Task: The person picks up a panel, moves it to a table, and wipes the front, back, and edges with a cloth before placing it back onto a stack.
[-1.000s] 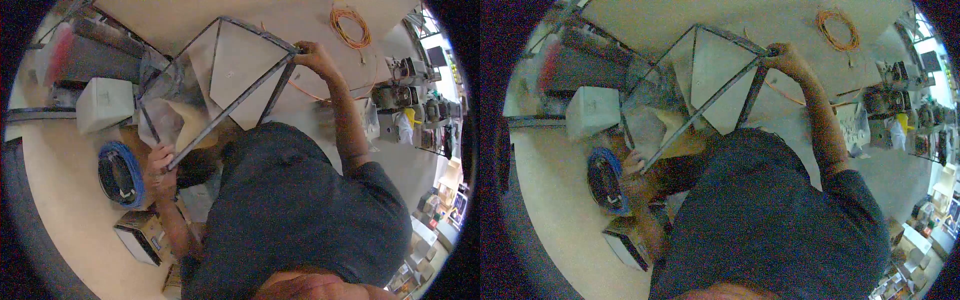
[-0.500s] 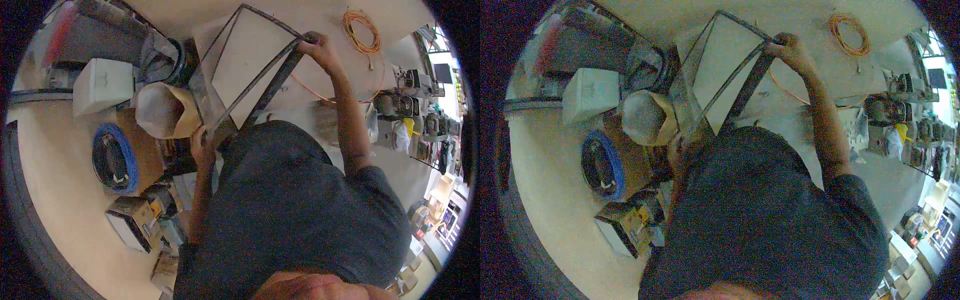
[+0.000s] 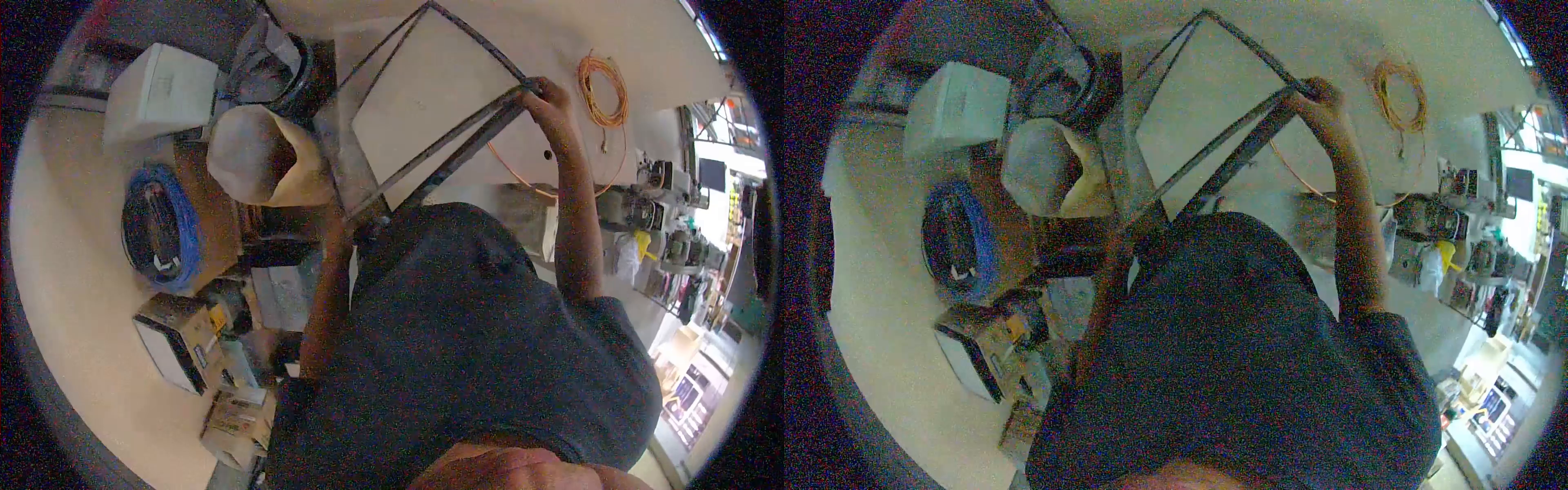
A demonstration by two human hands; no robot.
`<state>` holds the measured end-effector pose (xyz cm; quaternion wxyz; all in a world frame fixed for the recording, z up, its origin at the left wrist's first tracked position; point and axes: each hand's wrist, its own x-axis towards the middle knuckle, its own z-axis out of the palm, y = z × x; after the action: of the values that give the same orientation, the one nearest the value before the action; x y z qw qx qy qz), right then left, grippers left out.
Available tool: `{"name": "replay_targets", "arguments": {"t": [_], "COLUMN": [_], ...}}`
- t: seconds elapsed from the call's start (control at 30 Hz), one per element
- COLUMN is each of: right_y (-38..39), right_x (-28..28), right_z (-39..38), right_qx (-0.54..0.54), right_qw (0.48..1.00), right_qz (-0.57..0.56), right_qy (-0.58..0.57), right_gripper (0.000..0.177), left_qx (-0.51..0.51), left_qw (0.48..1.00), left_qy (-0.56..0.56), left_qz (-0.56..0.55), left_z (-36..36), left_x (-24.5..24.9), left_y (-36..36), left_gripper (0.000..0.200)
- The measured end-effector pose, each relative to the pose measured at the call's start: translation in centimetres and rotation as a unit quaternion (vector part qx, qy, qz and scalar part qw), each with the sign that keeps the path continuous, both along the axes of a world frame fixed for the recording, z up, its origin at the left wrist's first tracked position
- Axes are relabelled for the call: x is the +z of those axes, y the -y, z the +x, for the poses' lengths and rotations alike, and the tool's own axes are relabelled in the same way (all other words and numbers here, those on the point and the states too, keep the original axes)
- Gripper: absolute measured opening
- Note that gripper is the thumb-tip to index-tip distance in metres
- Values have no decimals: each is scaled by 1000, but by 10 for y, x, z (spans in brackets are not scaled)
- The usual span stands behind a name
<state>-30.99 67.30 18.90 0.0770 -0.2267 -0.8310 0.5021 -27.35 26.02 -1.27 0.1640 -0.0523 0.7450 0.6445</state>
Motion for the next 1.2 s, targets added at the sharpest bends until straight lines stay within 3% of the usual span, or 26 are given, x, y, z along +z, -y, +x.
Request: {"name": "replay_targets", "arguments": {"t": [0.13, 0.27, 0.4, 0.6, 0.67, 0.7, 0.83, 0.87, 0.93, 0.97, 1.0, 1.03, 1.07, 1.13, 1.2], "right_y": [5, -14, -55, -46, -13, 1, 40, 47, 69, 86, 95, 97, 103, 108, 111], "right_x": [2, -11, -68, -203, -232, -243, -247, -242, -234, -220, -213, -225, -238, -241, -191], "right_z": [5, 17, 34, 62, 59, 53, 22, 13, 0, 0, -2, -8, -13, -33, -27], "right_qx": [-24, -14, -2, 97, 73, 101, 95, 74, 58, 11, -39, -33, -36, -35, 67], "right_qw": [1000, 999, 995, 979, 954, 945, 932, 919, 903, 970, 997, 996, 984, 939, 994], "right_qz": [6, -33, -97, -176, -288, -310, -350, -385, -421, -243, -55, -59, 99, 246, -24], "right_qy": [16, 27, 30, 31, 29, 1, 12, 39, 58, 5, -49, -55, -141, -236, -77], "right_gripper": [20, 17, 16, 20, 31, 45, 50, 55, 59, 54, 50, 50, 54, 59, 58], "left_qx": [0, 26, 25, 5, 1, 0, -3, -1, 29, 15, 21, 69, 120, 82, 92], "left_qw": [979, 973, 983, 1000, 995, 987, 916, 912, 956, 932, 930, 945, 955, 960, 934], "left_qy": [173, 165, 112, 1, -53, -80, -190, -192, -137, -161, -166, -126, -87, -129, -180], "left_qz": [111, 157, 146, 1, -87, -137, -353, -363, -258, -324, -328, -295, -258, -235, -294], "left_z": [-4, -54, -89, -136, -154, -164, -191, -196, -208, -200, -194, -188, -177, -185, -167], "left_x": [-22, -37, -20, 64, 100, 119, 182, 197, 207, 248, 270, 285, 287, 296, 312], "left_y": [-16, -62, -79, -37, -26, -22, -20, -16, 1, -22, -42, -59, -63, -55, -76], "left_gripper": [44, 44, 44, 45, 45, 45, 46, 47, 48, 48, 48, 48, 48, 49, 49]}}
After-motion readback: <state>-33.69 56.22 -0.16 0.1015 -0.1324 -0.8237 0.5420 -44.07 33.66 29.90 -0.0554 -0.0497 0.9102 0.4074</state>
